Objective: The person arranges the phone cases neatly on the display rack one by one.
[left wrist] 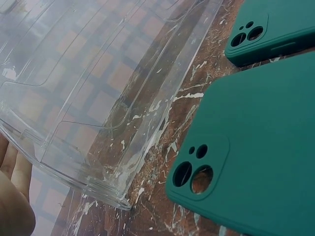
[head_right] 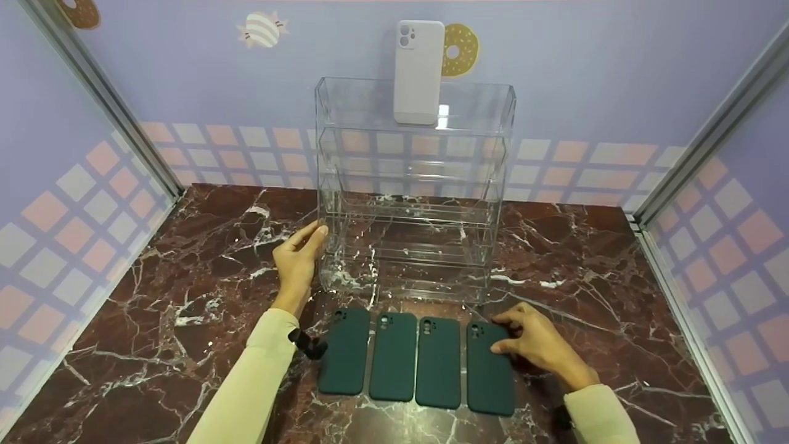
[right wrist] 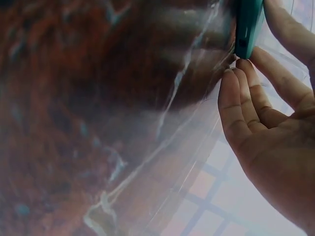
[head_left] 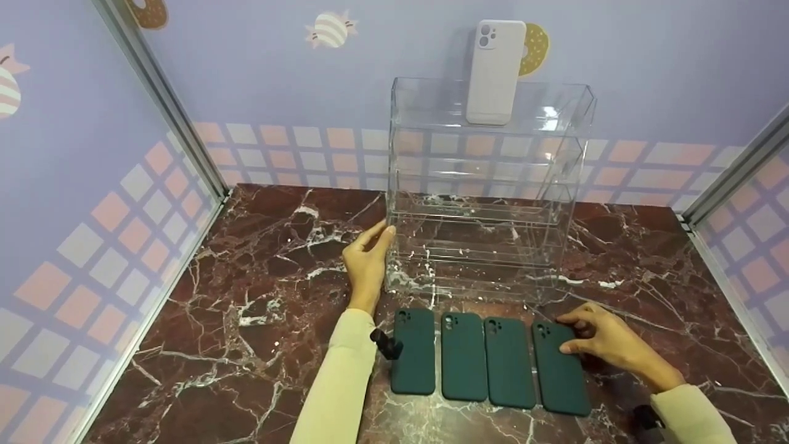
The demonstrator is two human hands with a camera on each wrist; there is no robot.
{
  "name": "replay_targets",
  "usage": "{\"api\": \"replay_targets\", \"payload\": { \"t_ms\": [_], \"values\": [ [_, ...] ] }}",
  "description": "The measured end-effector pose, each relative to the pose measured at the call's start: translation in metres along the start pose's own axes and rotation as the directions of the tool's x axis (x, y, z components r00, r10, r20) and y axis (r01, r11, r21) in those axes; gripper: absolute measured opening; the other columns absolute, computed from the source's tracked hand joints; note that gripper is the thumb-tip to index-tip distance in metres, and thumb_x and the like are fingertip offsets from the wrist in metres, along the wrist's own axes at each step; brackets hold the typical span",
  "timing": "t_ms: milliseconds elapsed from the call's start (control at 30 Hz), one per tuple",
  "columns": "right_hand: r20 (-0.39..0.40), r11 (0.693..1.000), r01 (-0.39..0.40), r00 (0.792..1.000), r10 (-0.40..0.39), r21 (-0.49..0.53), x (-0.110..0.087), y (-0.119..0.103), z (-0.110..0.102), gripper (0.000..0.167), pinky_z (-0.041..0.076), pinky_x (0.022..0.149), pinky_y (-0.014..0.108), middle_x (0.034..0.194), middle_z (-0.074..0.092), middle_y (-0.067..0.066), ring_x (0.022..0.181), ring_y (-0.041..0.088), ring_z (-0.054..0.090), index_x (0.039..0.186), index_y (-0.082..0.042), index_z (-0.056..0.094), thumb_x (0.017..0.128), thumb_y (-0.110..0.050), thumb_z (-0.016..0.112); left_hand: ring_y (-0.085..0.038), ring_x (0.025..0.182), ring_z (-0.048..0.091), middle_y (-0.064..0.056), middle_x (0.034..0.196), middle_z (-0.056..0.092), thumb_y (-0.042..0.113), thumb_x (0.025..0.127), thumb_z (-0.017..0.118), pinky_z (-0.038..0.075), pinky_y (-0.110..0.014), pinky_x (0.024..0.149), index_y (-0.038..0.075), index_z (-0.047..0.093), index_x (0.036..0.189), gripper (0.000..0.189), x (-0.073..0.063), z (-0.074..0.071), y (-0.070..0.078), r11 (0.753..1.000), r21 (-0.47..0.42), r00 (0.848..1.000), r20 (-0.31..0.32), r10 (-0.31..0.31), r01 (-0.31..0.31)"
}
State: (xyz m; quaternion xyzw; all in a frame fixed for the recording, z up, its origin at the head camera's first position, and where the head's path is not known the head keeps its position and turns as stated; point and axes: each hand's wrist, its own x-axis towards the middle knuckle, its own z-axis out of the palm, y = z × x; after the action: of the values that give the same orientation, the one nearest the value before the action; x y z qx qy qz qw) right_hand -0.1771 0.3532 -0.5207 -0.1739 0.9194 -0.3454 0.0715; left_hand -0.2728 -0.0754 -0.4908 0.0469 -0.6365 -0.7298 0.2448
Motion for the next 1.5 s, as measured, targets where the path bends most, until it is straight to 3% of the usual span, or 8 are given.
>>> {"api": "replay_targets", "payload": {
  "t_ms": [233, 467, 733, 900, 1033, 1200, 1500],
  "values": [
    [-0.025, 0.999, 0.035, 0.999, -0.036, -0.025, 0.000, 0.001, 0.003, 0.045, 0.050, 0.073, 0.030, 0.101, 0.060, 0.001, 0.086, 0.016, 0.056, 0.120, -0.004, 0.075, 0.084, -0.023, 0.092, -0.015, 0.090, 0.074, -0.009, 0.104, 0.080, 0.013, 0.093, 0.084, 0.057, -0.025, 0.080, 0.002, 0.081, 0.118, 0.027, 0.001, 0.000, -0.001, 1.000, 0.007, 1.000, -0.004, 0.007, -0.007],
    [0.009, 0.997, 0.083, 0.996, -0.083, 0.005, -0.001, 0.003, 0.001, 0.044, 0.051, 0.072, 0.031, 0.104, 0.061, 0.005, 0.087, 0.014, 0.058, 0.116, -0.002, 0.064, 0.086, -0.020, 0.091, -0.015, 0.089, 0.074, -0.009, 0.105, 0.080, 0.014, 0.093, 0.085, 0.057, -0.024, 0.080, 0.003, 0.082, 0.116, 0.025, 0.000, 0.000, 0.000, 1.000, 0.028, 1.000, -0.011, 0.009, -0.008],
    [0.068, 0.992, -0.019, 0.998, 0.010, 0.127, -0.003, 0.000, -0.004, 0.048, 0.054, 0.070, 0.030, 0.098, 0.067, 0.007, 0.084, 0.015, 0.063, 0.120, 0.001, 0.061, 0.088, -0.020, 0.090, -0.014, 0.089, 0.074, -0.011, 0.106, 0.080, 0.011, 0.092, 0.085, 0.057, -0.024, 0.081, 0.001, 0.082, 0.115, 0.025, 0.001, 0.001, -0.001, 1.000, 0.004, 1.000, -0.019, 0.009, -0.009],
    [0.016, 0.983, -0.070, 0.998, 0.068, 0.170, -0.005, -0.004, -0.011, 0.049, 0.054, 0.075, 0.031, 0.111, 0.067, 0.011, 0.091, 0.018, 0.062, 0.126, 0.001, 0.065, 0.088, -0.020, 0.089, -0.014, 0.091, 0.074, -0.011, 0.107, 0.080, 0.010, 0.092, 0.085, 0.057, -0.025, 0.082, 0.001, 0.082, 0.115, 0.025, 0.000, 0.001, -0.001, 1.000, 0.006, 1.000, -0.017, 0.008, -0.008],
    [-0.081, 0.986, -0.053, 0.995, 0.066, 0.158, -0.005, -0.009, -0.018, 0.047, 0.056, 0.073, 0.029, 0.114, 0.069, 0.012, 0.091, 0.014, 0.064, 0.130, -0.001, 0.068, 0.090, -0.017, 0.087, -0.015, 0.089, 0.074, -0.011, 0.105, 0.080, 0.012, 0.092, 0.085, 0.057, -0.024, 0.080, 0.002, 0.082, 0.114, 0.025, 0.001, 0.001, -0.002, 1.000, 0.005, 1.000, -0.026, 0.013, -0.013],
    [-0.224, 0.991, 0.004, 0.974, 0.026, 0.131, -0.005, -0.016, -0.024, 0.043, 0.058, 0.075, 0.023, 0.114, 0.073, 0.013, 0.092, 0.007, 0.069, 0.131, -0.001, 0.071, 0.091, -0.010, 0.085, -0.015, 0.089, 0.074, -0.010, 0.105, 0.080, 0.013, 0.092, 0.086, 0.057, -0.024, 0.080, 0.004, 0.083, 0.114, 0.024, 0.001, 0.000, -0.003, 1.000, 0.018, 0.999, -0.027, 0.017, -0.016],
    [-0.279, 0.990, 0.082, 0.959, -0.047, 0.116, -0.009, -0.029, -0.035, 0.027, 0.059, 0.074, 0.023, 0.112, 0.078, 0.012, 0.089, 0.009, 0.074, 0.121, -0.005, 0.078, 0.095, -0.004, 0.080, -0.017, 0.087, 0.073, -0.007, 0.101, 0.080, 0.014, 0.093, 0.085, 0.056, -0.025, 0.076, 0.007, 0.083, 0.116, 0.024, 0.001, -0.001, -0.002, 0.999, 0.035, 1.000, -0.011, 0.000, 0.000]
  ]
}}
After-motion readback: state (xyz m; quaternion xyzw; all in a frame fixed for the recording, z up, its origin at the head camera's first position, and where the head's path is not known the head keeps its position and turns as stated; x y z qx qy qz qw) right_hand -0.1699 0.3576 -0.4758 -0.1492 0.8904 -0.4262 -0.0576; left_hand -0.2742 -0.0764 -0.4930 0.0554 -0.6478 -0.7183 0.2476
